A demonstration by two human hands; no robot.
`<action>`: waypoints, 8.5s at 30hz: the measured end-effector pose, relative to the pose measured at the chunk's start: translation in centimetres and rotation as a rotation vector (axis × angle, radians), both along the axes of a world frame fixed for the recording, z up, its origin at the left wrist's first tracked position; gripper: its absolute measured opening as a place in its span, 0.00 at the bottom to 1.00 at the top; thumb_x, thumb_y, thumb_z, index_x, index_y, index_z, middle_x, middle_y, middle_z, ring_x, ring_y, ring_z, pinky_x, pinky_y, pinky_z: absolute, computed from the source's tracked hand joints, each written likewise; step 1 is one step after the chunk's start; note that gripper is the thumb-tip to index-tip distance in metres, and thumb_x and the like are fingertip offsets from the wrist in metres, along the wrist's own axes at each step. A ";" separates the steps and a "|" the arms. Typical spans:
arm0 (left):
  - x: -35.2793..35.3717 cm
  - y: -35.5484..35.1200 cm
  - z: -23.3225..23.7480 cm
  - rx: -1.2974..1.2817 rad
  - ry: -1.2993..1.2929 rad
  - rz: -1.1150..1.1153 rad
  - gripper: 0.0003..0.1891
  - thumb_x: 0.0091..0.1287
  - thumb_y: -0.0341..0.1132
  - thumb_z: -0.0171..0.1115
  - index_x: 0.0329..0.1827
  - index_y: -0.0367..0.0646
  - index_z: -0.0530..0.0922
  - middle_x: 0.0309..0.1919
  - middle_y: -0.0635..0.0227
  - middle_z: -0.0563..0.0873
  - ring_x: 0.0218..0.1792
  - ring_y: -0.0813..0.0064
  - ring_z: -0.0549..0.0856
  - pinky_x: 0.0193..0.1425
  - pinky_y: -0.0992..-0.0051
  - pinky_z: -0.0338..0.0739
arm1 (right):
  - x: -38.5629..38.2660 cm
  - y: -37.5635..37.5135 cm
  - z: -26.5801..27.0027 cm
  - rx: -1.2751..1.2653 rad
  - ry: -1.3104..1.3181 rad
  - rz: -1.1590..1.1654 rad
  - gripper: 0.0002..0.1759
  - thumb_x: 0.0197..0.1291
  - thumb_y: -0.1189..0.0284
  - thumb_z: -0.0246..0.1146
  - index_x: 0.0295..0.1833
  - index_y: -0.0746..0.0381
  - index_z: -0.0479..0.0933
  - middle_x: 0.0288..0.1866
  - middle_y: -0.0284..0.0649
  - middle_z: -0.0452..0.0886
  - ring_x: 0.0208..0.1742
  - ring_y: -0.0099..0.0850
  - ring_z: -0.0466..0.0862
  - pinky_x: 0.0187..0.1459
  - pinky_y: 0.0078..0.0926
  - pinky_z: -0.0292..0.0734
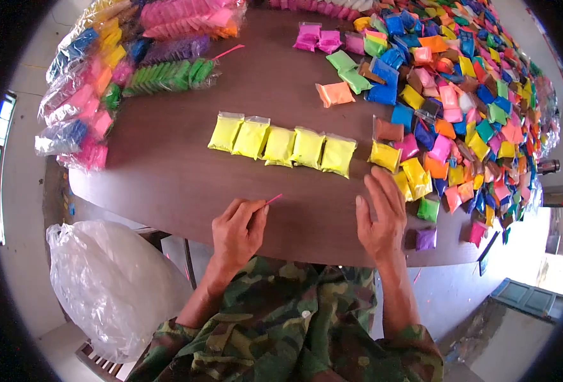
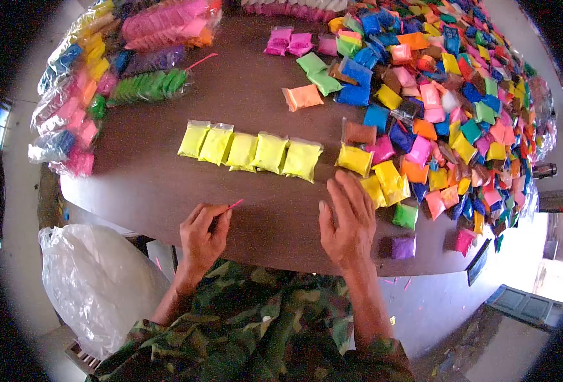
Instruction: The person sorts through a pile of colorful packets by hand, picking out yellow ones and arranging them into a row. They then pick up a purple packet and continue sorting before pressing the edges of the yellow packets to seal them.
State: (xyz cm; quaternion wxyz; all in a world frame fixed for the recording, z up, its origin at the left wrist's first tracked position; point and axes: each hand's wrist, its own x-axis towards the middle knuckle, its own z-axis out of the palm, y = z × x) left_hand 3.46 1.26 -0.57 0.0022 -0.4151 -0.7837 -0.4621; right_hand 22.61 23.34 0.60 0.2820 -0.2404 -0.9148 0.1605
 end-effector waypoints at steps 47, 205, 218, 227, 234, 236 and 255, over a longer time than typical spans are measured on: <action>0.1 -0.2 0.2 0.005 0.001 -0.003 0.06 0.69 0.22 0.74 0.47 0.38 0.88 0.37 0.53 0.90 0.34 0.51 0.90 0.39 0.63 0.84 | -4.5 -2.6 5.1 0.088 0.015 0.092 0.17 0.58 0.75 0.77 0.54 0.58 0.89 0.61 0.40 0.85 0.64 0.43 0.84 0.64 0.47 0.78; 2.7 1.9 -0.1 -0.151 0.171 -0.099 0.05 0.68 0.30 0.75 0.40 0.45 0.84 0.23 0.57 0.86 0.23 0.52 0.87 0.28 0.58 0.80 | 23.7 1.5 -3.7 0.042 0.174 -1.037 0.09 0.66 0.81 0.64 0.49 0.64 0.86 0.44 0.48 0.88 0.47 0.50 0.88 0.52 0.43 0.84; 1.9 1.6 -0.8 -0.168 0.157 -0.165 0.06 0.66 0.32 0.77 0.40 0.48 0.86 0.26 0.64 0.89 0.24 0.56 0.89 0.27 0.59 0.81 | 21.6 8.4 -4.2 0.088 0.160 -1.188 0.07 0.70 0.75 0.65 0.49 0.61 0.87 0.43 0.47 0.90 0.45 0.50 0.90 0.48 0.46 0.84; 1.7 1.9 -0.5 -0.166 0.177 -0.166 0.06 0.66 0.35 0.78 0.40 0.51 0.87 0.26 0.66 0.90 0.23 0.60 0.90 0.26 0.62 0.82 | 22.1 8.5 -4.4 0.106 0.108 -1.175 0.06 0.73 0.74 0.64 0.50 0.61 0.86 0.45 0.46 0.90 0.46 0.51 0.89 0.48 0.48 0.84; 1.8 2.2 -0.3 -0.163 0.131 -0.149 0.05 0.66 0.35 0.77 0.39 0.51 0.87 0.24 0.66 0.89 0.21 0.61 0.89 0.25 0.62 0.82 | 22.5 8.8 -4.7 0.118 0.078 -1.191 0.10 0.78 0.71 0.62 0.51 0.64 0.85 0.45 0.50 0.90 0.45 0.53 0.89 0.47 0.49 0.84; 1.4 1.9 -0.3 -0.180 0.146 -0.161 0.05 0.66 0.35 0.77 0.39 0.52 0.87 0.23 0.66 0.89 0.21 0.61 0.88 0.24 0.63 0.82 | 23.1 9.1 -4.8 0.012 0.060 -1.204 0.12 0.79 0.70 0.61 0.51 0.66 0.86 0.44 0.51 0.90 0.43 0.53 0.90 0.46 0.48 0.84; 2.5 1.5 -0.1 -0.358 0.036 -0.048 0.07 0.68 0.33 0.78 0.47 0.49 0.90 0.31 0.59 0.91 0.28 0.55 0.91 0.32 0.57 0.86 | -20.6 36.6 8.9 0.366 -0.090 -0.073 0.31 0.60 0.55 0.76 0.68 0.55 0.84 0.71 0.42 0.83 0.77 0.45 0.77 0.72 0.57 0.72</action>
